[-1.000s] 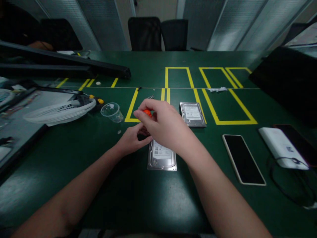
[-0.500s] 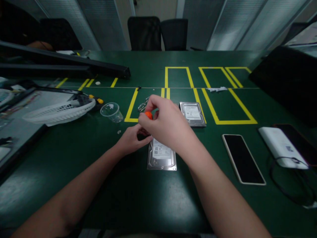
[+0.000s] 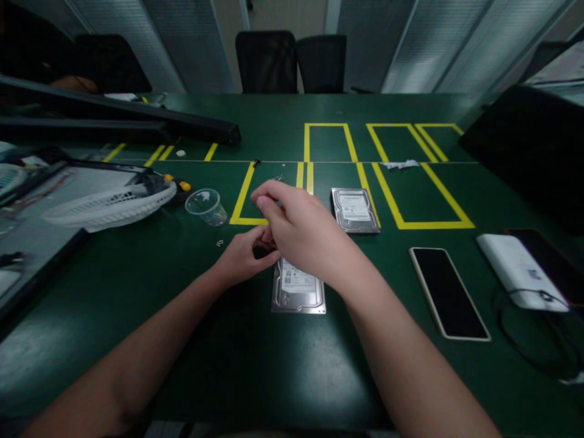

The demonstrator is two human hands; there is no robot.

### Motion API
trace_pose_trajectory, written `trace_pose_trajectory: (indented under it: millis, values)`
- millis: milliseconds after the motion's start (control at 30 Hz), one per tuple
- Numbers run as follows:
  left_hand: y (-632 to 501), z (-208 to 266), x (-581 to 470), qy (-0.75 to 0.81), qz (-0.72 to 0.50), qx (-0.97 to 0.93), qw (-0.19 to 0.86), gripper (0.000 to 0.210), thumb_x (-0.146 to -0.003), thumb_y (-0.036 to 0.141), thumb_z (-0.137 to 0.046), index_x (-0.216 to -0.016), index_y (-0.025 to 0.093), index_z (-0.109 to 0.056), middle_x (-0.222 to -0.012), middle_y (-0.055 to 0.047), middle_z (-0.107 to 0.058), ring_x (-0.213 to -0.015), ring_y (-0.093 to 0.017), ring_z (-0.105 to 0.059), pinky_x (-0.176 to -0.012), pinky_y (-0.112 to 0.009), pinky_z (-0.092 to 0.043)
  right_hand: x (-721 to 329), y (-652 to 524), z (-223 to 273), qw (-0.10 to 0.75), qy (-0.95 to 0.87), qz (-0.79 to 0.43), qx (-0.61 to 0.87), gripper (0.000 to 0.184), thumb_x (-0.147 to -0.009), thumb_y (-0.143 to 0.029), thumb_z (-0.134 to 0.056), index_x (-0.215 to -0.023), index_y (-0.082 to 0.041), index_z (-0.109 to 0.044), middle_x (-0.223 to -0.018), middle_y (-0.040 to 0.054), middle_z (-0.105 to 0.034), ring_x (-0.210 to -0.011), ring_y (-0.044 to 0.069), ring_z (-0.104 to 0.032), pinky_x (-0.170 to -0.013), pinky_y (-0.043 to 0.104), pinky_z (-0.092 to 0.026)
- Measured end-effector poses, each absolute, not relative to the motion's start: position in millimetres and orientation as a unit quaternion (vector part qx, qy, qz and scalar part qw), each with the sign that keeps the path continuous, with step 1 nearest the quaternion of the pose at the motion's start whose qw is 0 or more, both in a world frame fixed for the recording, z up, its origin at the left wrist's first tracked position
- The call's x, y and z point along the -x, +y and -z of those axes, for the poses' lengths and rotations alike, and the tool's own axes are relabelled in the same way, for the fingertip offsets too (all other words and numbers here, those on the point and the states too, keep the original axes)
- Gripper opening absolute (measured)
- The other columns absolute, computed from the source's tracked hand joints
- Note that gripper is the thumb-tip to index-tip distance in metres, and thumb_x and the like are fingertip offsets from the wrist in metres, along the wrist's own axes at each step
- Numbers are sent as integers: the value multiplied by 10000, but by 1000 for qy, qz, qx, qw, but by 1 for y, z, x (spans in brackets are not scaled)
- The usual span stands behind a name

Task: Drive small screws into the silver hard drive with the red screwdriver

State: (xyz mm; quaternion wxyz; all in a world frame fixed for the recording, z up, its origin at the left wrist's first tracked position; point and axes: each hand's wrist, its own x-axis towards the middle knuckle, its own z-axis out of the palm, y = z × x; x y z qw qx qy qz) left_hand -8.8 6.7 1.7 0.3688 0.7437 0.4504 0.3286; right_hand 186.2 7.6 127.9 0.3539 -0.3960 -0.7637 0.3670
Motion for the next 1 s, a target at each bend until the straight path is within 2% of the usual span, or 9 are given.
trace_pose_trajectory:
  millis: [100, 200, 267, 400, 500, 700, 767, 900, 1000]
  values:
    - [7, 0, 9, 452, -327, -738, 380, 366, -902, 305, -794, -1207, 156, -657, -1109, -106, -782, -934, -209, -765, -873, -379, -656, -186, 8, -128, 357, -761, -348, 414, 196, -1104, -279, -547, -1068, -178, -712, -962, 50, -725, -831, 186, -680, -685, 330, -459]
    - [7, 0, 9, 449, -328, -741, 377, 352, -906, 300, -795, -1202, 162, -664, -1095, -100, -786, -951, -214, -767, -882, -379, -654, -187, 6, -130, 352, -753, -336, 442, 149, -1041, -320, -669, -957, -197, -677, -762, -6, -656, -622, 141, -581, -553, 310, -376]
    - [7, -1, 9, 448, -331, -747, 363, 312, -905, 288, -795, -1163, 166, -670, -1066, -90, -788, -921, -206, -765, -863, -362, -652, -188, 5, -130, 350, -748, -330, 457, 164, -1003, -321, -713, -906, -209, -644, -682, -30, -606, -555, 126, -523, -508, 302, -330]
    - [7, -2, 9, 443, -334, -757, 346, 268, -898, 266, -790, -1118, 165, -675, -1045, -82, -793, -888, -202, -764, -838, -346, -652, -189, 4, -130, 330, -762, -336, 445, 123, -954, -250, -725, -908, -218, -616, -821, 2, -679, -589, 129, -554, -512, 301, -348]
    - [7, -2, 9, 438, -336, -758, 346, 260, -893, 256, -786, -1109, 163, -672, -1053, -85, -794, -891, -206, -766, -838, -351, -655, -188, 2, -131, 320, -777, -347, 416, 52, -984, -229, -678, -940, -213, -655, -848, 3, -676, -634, 139, -562, -549, 304, -369]
    - [6, -1, 9, 443, -335, -751, 358, 293, -910, 295, -785, -1140, 164, -658, -1096, -98, -789, -923, -207, -767, -863, -368, -656, -187, 3, -135, 329, -786, -351, 387, 240, -1065, -320, -649, -874, -189, -707, -830, 18, -681, -787, 177, -620, -691, 328, -410]
    - [6, -1, 9, 441, -334, -748, 367, 303, -913, 294, -782, -1156, 161, -659, -1112, -103, -787, -936, -207, -765, -870, -371, -654, -187, 5, -134, 331, -782, -357, 389, 244, -1088, -326, -615, -909, -184, -701, -861, 28, -688, -816, 184, -639, -710, 331, -422]
    - [7, -1, 10, 443, -329, -742, 381, 316, -910, 299, -785, -1162, 155, -661, -1117, -108, -783, -933, -202, -759, -870, -372, -653, -187, 7, -130, 350, -766, -362, 399, 200, -1109, -256, -527, -1097, -167, -707, -1024, 69, -723, -917, 203, -676, -757, 343, -465]
    - [7, 0, 10, 448, -330, -738, 383, 367, -904, 303, -791, -1210, 151, -658, -1119, -110, -782, -952, -210, -761, -889, -387, -653, -186, 7, -129, 355, -759, -355, 415, 189, -1093, -248, -545, -1124, -165, -712, -1018, 70, -726, -872, 199, -670, -736, 350, -474]
